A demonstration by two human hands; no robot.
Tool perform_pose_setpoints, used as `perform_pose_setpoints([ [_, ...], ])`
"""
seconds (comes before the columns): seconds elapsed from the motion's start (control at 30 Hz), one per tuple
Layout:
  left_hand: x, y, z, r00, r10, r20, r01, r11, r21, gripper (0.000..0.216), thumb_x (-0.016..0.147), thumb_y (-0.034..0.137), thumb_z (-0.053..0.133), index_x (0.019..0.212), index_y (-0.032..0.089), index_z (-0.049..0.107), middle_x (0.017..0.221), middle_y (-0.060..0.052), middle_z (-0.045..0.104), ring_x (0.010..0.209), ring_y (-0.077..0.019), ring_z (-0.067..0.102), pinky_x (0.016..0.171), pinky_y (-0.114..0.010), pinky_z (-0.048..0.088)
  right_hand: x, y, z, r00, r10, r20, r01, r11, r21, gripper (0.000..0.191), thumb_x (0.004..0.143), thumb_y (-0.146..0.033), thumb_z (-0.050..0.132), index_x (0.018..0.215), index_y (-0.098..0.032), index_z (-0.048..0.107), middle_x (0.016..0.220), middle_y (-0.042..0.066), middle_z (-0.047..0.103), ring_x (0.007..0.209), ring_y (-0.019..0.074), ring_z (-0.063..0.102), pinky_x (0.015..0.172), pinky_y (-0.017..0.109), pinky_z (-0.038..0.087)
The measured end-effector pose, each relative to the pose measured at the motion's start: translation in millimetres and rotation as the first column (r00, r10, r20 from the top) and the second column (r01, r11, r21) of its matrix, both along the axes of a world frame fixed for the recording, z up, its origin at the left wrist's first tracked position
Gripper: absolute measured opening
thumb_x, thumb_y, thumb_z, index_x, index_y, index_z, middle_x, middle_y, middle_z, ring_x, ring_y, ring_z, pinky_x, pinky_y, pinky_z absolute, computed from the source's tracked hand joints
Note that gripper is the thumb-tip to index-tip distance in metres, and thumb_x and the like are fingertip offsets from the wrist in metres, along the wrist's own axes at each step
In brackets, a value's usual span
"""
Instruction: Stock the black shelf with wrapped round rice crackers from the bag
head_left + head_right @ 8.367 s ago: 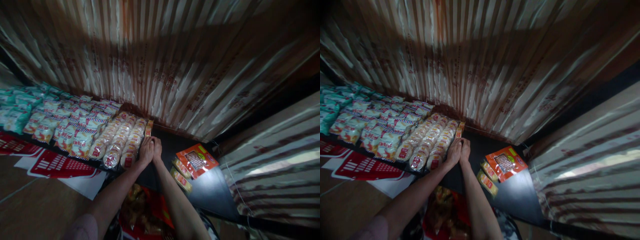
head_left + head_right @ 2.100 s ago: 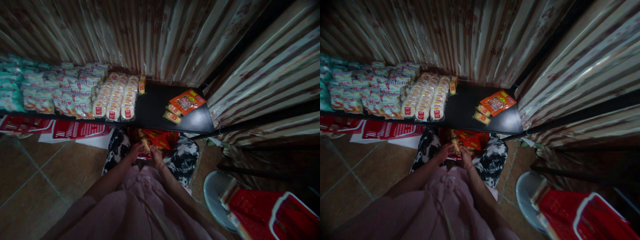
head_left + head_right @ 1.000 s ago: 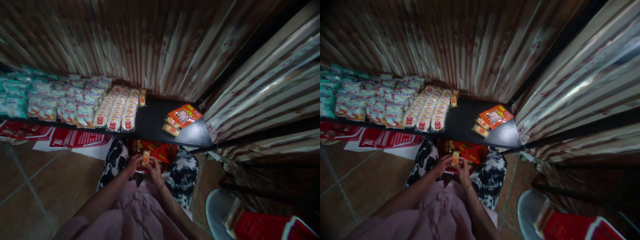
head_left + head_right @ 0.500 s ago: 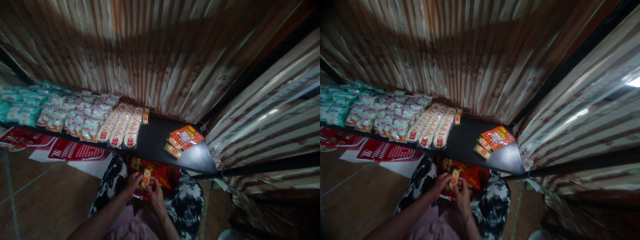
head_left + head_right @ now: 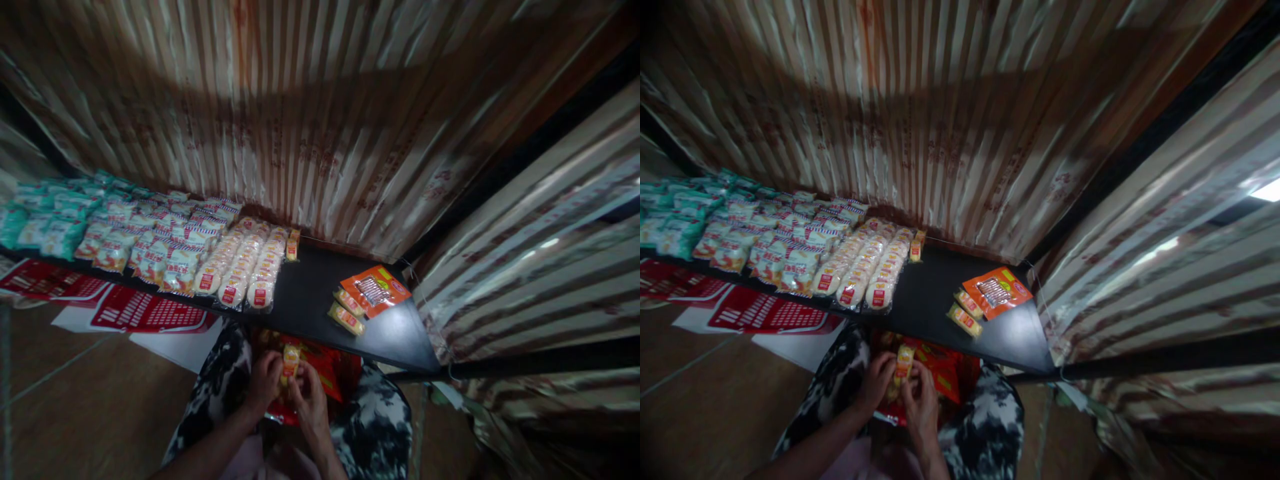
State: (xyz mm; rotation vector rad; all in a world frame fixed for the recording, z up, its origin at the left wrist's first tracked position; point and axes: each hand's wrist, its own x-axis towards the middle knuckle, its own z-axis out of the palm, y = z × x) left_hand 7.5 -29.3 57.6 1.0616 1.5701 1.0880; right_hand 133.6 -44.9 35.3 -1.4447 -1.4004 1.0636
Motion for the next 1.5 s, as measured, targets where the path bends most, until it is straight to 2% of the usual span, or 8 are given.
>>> perform_pose_setpoints([
  [0.17,-1,10,12.5,0.999,0.006,-0.040,-0.001,0.993,0.115,0.024,0.079,0.033,0.038,0.074,0.019,0.057,0.078,-0.005,0.063,0.078,-0.0178,0.059,0.077,-0.029,0.045,-3,10,19.3,1.000,-0.010,0.011,0.010,1.000,0.012,0.035,0.077,-0.040,0.056,0.103,-0.016,0.059,0.085,0.006,0.064,0.064,0.0141,0.059,0.060,0.024,0.050],
  [0.37,-4,28,26.7,0.998,0.024,-0.052,-0.015,0.986,0.164,0.023,0.080,0.034,0.042,0.079,0.018,0.059,0.082,-0.005,0.065,0.080,-0.0178,0.060,0.077,-0.029,0.046,-8,27,51.1,0.997,-0.034,0.067,0.031,0.998,0.050,0.039,0.075,-0.045,0.058,0.100,-0.015,0.061,0.083,0.006,0.066,0.062,0.0147,0.058,0.060,0.025,0.049],
  [0.5,-5,41,38.3,0.996,0.035,-0.079,-0.021,0.983,0.180,0.022,0.080,0.033,0.043,0.079,0.019,0.059,0.082,-0.004,0.066,0.080,-0.0174,0.060,0.077,-0.028,0.045,-10,40,63.4,0.998,-0.033,0.063,0.029,0.998,0.054,0.041,0.075,-0.045,0.056,0.103,-0.015,0.061,0.081,0.005,0.066,0.059,0.0136,0.056,0.059,0.024,0.048],
  [0.8,-5,64,47.1,0.981,0.047,-0.187,-0.011,0.982,0.188,0.019,0.082,0.027,0.041,0.081,0.020,0.059,0.085,-0.004,0.066,0.082,-0.0163,0.060,0.078,-0.027,0.044,-8,72,62.8,0.990,-0.078,0.118,0.062,0.989,0.134,0.036,0.074,-0.041,0.058,0.098,-0.015,0.064,0.079,0.004,0.062,0.051,0.0108,0.048,0.050,0.023,0.043],
  [0.93,-6,66,47.7,0.980,0.033,-0.194,0.010,0.977,0.214,0.020,0.081,0.022,0.040,0.086,0.019,0.059,0.090,-0.006,0.066,0.086,-0.0169,0.060,0.081,-0.029,0.044,-9,87,67.8,0.981,-0.075,0.179,0.047,0.986,0.157,0.035,0.075,-0.040,0.055,0.097,-0.014,0.063,0.082,0.005,0.061,0.053,0.0110,0.049,0.054,0.024,0.044],
  [1.07,-4,71,43.8,0.983,0.021,-0.181,0.023,0.972,0.235,0.023,0.081,0.021,0.040,0.093,0.017,0.059,0.096,-0.007,0.063,0.091,-0.0170,0.059,0.083,-0.030,0.045,-11,101,70.4,0.967,-0.058,0.249,0.016,0.986,0.167,0.035,0.076,-0.041,0.052,0.097,-0.014,0.062,0.080,0.004,0.061,0.054,0.0125,0.050,0.056,0.025,0.043],
  [1.23,1,81,36.5,0.986,0.066,-0.150,-0.031,0.973,0.229,0.027,0.079,0.019,0.043,0.102,0.017,0.057,0.099,-0.008,0.061,0.093,-0.0174,0.058,0.086,-0.032,0.046,-14,116,67.3,0.945,-0.081,0.318,0.009,0.975,0.221,0.034,0.076,-0.038,0.049,0.097,-0.015,0.063,0.081,0.006,0.062,0.060,0.0148,0.053,0.061,0.027,0.044],
  [1.5,13,93,26.6,0.985,0.073,-0.156,-0.038,0.975,0.220,0.035,0.079,0.018,0.042,0.112,0.014,0.054,0.108,-0.012,0.058,0.104,-0.0197,0.055,0.094,-0.036,0.043,-16,134,58.4,0.947,-0.073,0.312,0.003,0.976,0.219,0.033,0.076,-0.035,0.048,0.098,-0.015,0.062,0.084,0.008,0.064,0.067,0.0172,0.058,0.064,0.028,0.046],
])
